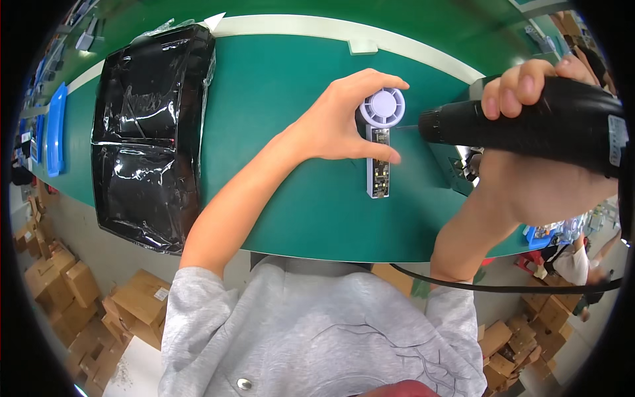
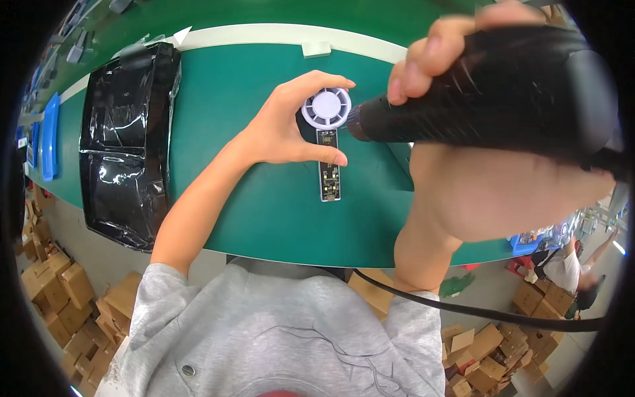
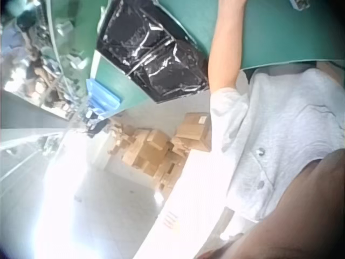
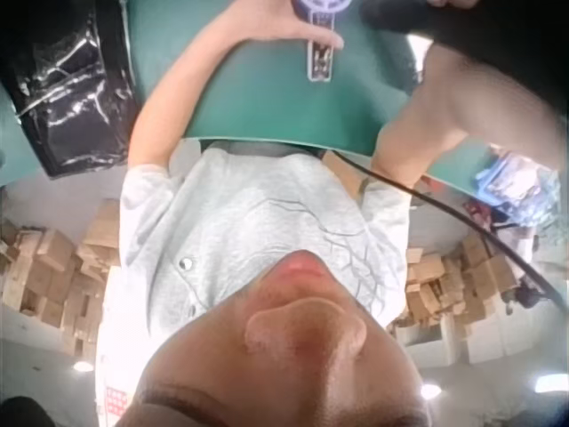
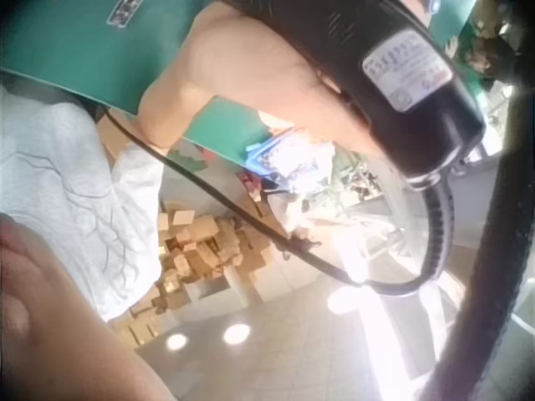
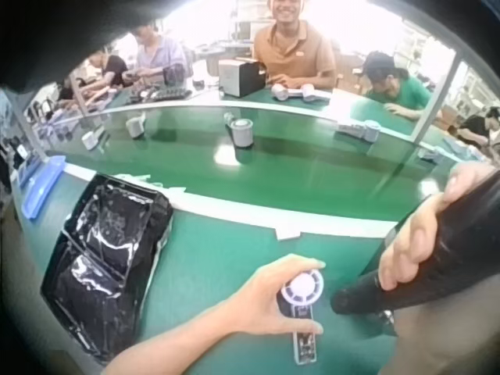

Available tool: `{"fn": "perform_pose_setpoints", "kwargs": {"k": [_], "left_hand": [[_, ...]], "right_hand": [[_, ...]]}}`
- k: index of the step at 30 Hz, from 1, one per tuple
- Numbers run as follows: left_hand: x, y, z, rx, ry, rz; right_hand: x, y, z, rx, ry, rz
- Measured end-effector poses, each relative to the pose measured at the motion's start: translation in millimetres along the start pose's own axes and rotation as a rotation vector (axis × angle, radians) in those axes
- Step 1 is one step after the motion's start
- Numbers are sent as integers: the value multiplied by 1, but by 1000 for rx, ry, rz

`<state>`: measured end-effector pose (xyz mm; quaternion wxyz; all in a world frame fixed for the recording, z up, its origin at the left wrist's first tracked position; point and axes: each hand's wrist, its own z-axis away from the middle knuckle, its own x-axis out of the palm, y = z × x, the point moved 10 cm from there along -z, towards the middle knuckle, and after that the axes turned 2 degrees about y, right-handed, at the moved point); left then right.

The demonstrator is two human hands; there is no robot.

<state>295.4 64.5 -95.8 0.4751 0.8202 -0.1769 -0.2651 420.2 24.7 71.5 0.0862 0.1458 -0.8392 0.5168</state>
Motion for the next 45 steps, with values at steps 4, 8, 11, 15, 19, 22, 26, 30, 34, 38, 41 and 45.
{"fn": "perform_pose_setpoints", "kwargs": {"k": [4, 8, 11, 15, 19, 22, 26, 30, 34, 38, 41, 45], "left_hand": [[-2, 1, -1, 9, 5, -10], [0, 0, -5, 8, -5, -13], [-2, 2, -7, 40, 5, -32], [-3, 1, -8, 13, -1, -30], [1, -2, -9, -40, -31, -20], [-1, -1, -7, -43, 15, -19], [1, -4, -8, -63, -2, 2], [2, -3, -8, -67, -8, 1], [0, -3, -9, -52, -5, 1], [-1, -3, -10, -40, 5, -2], [-1, 2, -10, -27, 2, -16], [-2, 3, -10, -45, 1, 5]], "right_hand": [[4, 7, -6, -1, -66, 7], [9, 13, -7, 11, -160, 31], [1, -4, -3, -23, -9, 27], [-40, -70, 3, -181, -57, 255], [-60, -102, 9, -248, 90, 196], [-95, -82, 28, -56, 424, 58], [-91, -78, 27, -25, 359, 66], [-85, -71, 28, 39, 278, 66], [-78, -61, 26, 100, 190, 66], [-71, -77, 33, 31, 262, 153], [-87, -155, 40, -163, 425, 191], [-118, -235, 81, -687, 480, 313]]}}
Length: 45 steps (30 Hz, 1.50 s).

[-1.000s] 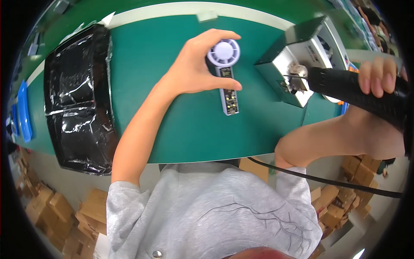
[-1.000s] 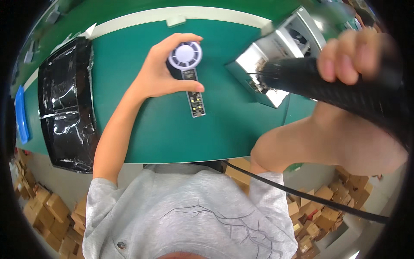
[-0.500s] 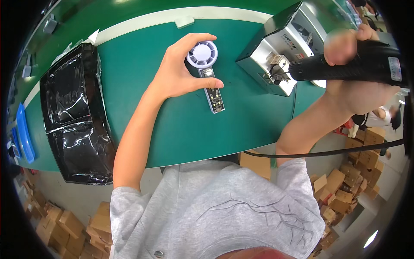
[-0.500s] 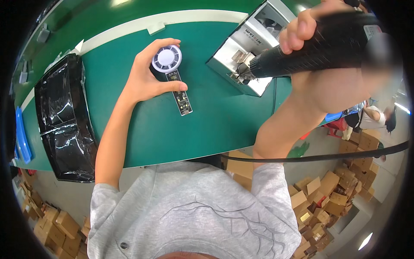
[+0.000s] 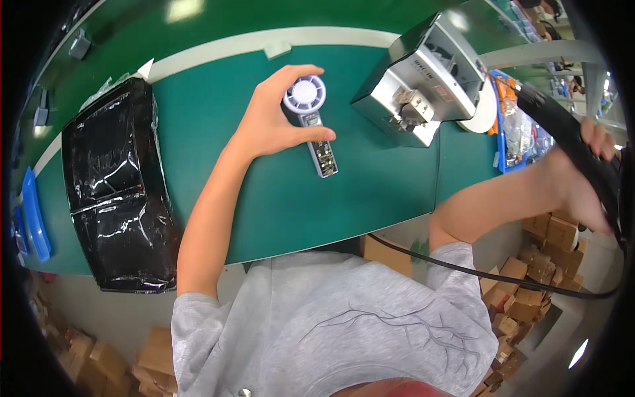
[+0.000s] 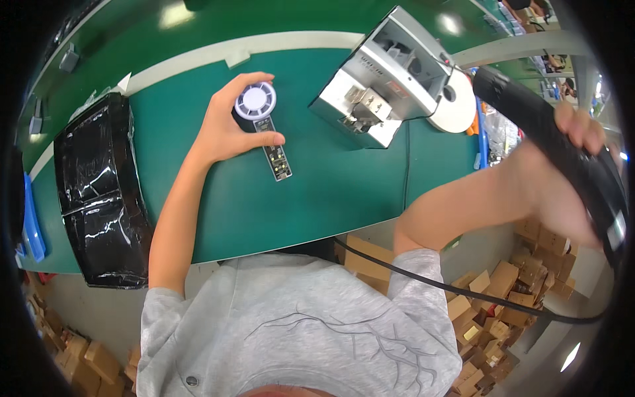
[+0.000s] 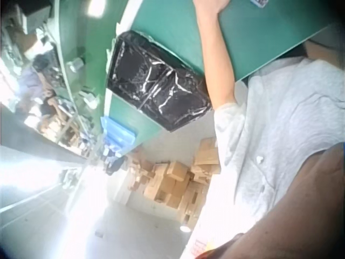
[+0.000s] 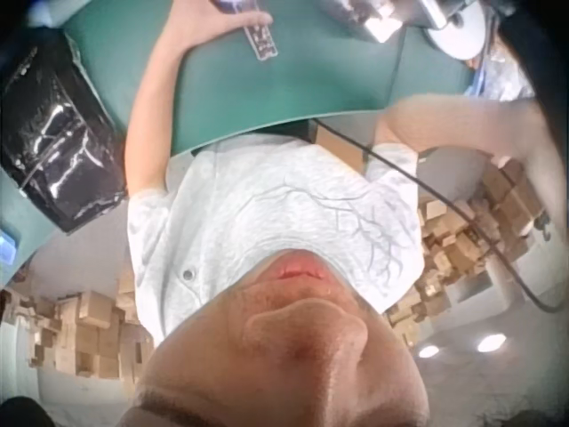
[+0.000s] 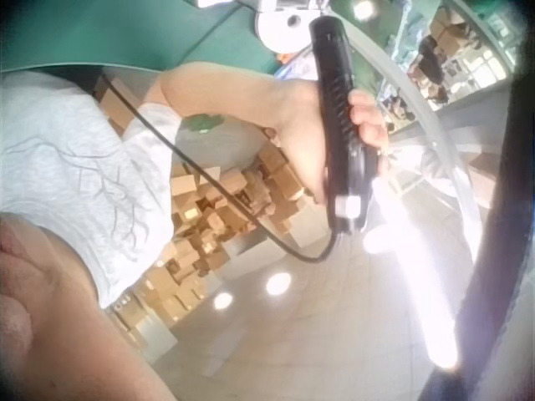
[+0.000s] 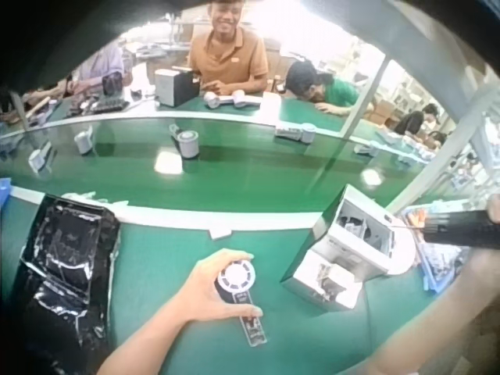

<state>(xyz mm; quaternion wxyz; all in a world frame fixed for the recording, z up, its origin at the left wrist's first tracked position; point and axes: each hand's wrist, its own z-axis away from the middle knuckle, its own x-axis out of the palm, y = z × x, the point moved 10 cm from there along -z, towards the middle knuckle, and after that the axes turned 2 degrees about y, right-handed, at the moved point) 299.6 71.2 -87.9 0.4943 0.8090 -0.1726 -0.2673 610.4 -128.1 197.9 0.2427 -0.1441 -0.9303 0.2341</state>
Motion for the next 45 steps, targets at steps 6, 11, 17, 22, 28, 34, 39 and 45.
{"fn": "perform_pose_setpoints", "kwargs": {"k": [6, 11, 17, 22, 28, 34, 39, 45], "left_hand": [[3, -6, 2, -50, -30, -7], [1, -3, 1, -32, -10, -52], [5, -9, 0, -23, -28, -33], [5, -4, 0, -21, -20, -10], [-1, -8, 4, -26, 0, -32], [3, -1, 1, 19, 1, 44], [0, -6, 5, -20, -17, 51], [-3, -9, 8, -28, -16, 38]], "right_hand": [[39, 69, 31, 440, -319, -18], [59, 32, 27, 515, -333, -166], [62, 107, 58, 493, -267, -63], [43, 124, 66, 513, -259, 1], [69, 136, 90, 577, -252, 23], [115, 130, 110, 541, -132, 27], [150, 150, 111, 579, -338, -244], [153, 183, 137, 641, -214, -15]]}}
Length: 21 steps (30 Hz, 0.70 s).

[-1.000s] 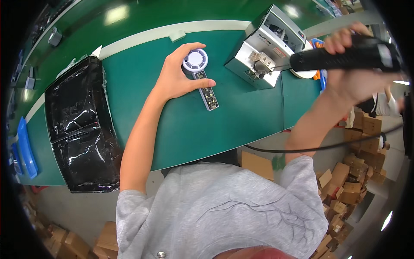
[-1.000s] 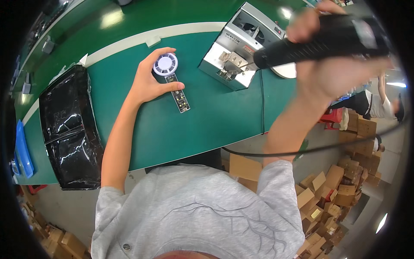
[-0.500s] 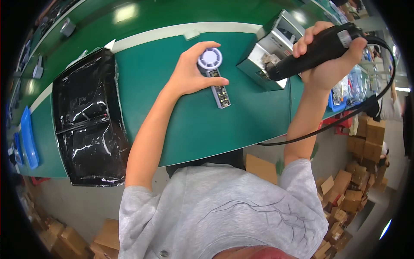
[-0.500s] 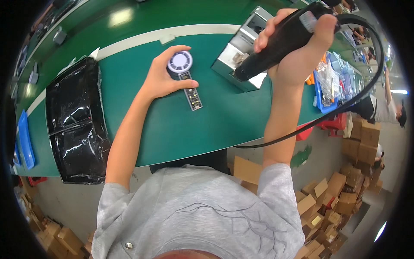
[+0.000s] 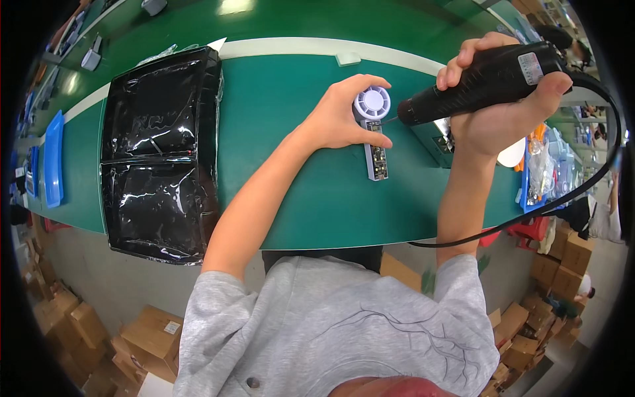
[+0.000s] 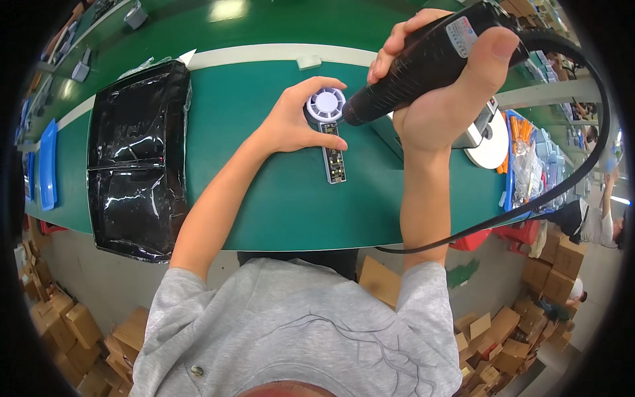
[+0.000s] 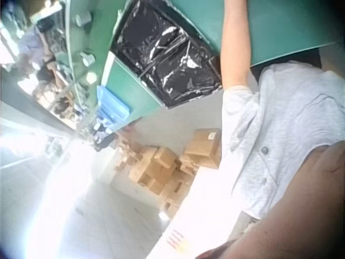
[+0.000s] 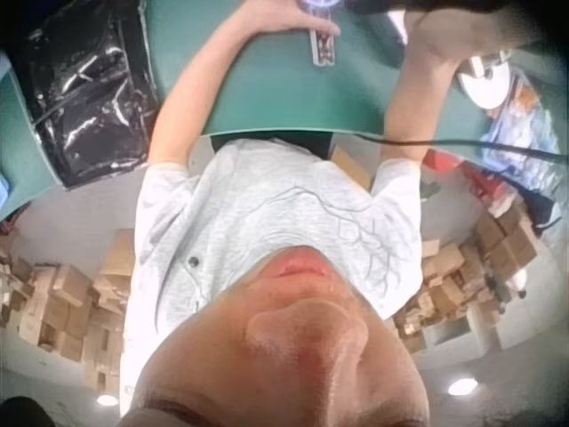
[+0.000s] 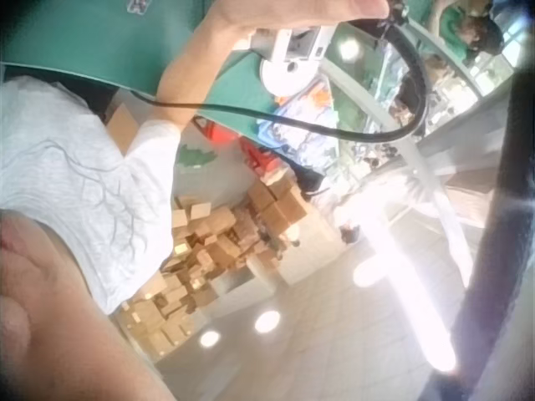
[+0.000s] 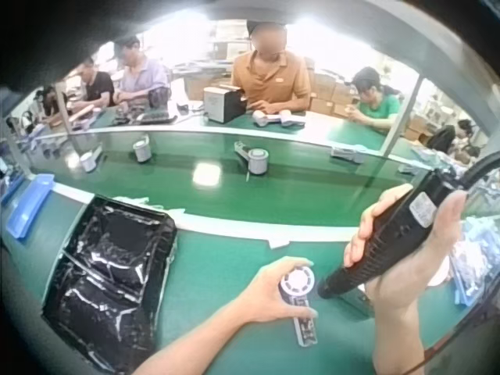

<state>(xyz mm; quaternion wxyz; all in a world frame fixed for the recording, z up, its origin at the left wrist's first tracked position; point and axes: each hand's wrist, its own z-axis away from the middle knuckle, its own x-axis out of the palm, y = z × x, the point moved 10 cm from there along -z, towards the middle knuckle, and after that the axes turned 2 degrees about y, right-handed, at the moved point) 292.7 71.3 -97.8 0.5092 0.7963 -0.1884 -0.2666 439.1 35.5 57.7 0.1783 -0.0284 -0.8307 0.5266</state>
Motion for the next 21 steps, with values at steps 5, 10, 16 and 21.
{"fn": "perform_pose_setpoints", "kwargs": {"k": [5, 10, 16, 21], "left_hand": [[3, 1, -4, 7, -10, -14], [4, 4, -4, 49, -3, -29], [9, 7, -6, 44, -7, -26], [2, -2, 4, -7, 9, -45]], "right_hand": [[-4, -2, -1, -49, 69, -58], [-16, 4, -3, -41, 108, -55], [-20, 3, -3, -39, -81, -144], [-1, 4, 3, -66, -124, -209]]}}
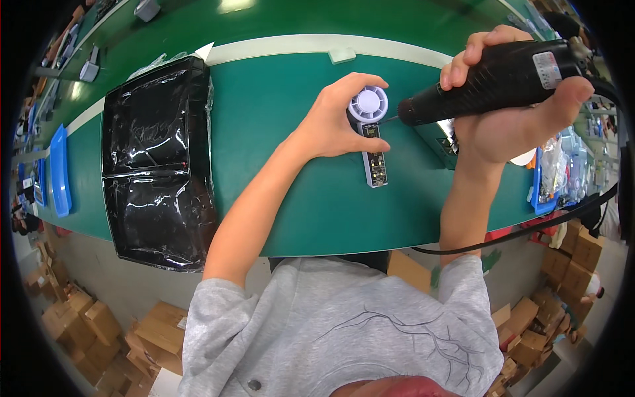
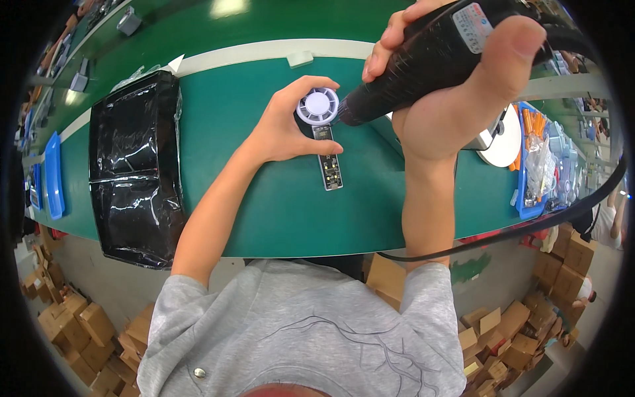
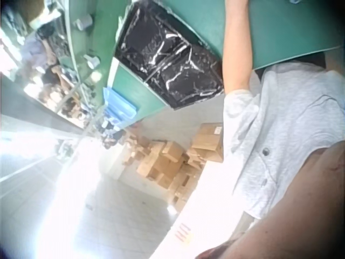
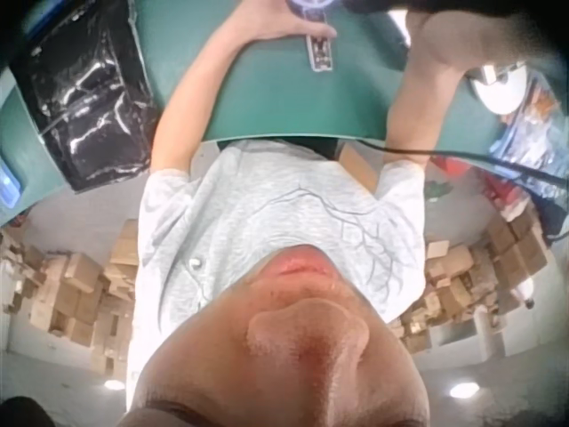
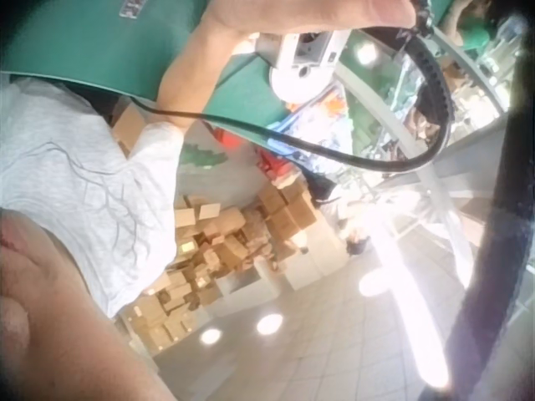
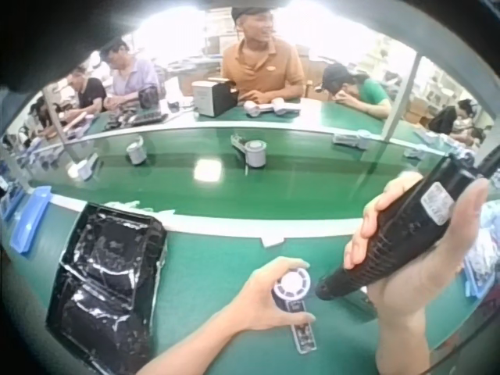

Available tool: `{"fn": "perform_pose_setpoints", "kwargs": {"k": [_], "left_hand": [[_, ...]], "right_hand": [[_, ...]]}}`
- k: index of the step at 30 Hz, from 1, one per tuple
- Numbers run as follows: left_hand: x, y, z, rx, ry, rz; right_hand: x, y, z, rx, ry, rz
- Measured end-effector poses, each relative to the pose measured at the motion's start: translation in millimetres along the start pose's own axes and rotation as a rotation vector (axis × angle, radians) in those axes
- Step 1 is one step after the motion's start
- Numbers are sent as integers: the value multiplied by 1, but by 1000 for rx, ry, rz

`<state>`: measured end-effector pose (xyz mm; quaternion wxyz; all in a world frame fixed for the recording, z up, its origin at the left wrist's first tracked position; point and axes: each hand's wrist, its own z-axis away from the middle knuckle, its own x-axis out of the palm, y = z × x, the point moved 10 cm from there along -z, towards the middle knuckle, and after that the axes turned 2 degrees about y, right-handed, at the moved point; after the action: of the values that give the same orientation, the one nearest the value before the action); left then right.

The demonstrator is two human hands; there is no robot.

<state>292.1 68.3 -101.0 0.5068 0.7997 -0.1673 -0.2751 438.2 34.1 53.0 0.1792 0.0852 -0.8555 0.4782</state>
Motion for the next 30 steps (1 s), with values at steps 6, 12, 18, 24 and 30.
{"fn": "perform_pose_setpoints", "kwargs": {"k": [6, 12, 18, 24, 30], "left_hand": [[5, 6, -11, 51, -8, 17], [0, 12, -15, 156, -58, 125], [5, -3, -9, -3, -72, 290], [3, -5, -3, 43, -17, 336], [3, -4, -7, 2, -31, 340]], "right_hand": [[1, -19, -2, 23, 17, 2], [-14, -13, -13, 25, -69, 10], [-19, -34, 3, 49, 64, -77], [-27, -42, 5, 24, 109, -9], [-29, -37, 2, 8, 148, 18]]}}
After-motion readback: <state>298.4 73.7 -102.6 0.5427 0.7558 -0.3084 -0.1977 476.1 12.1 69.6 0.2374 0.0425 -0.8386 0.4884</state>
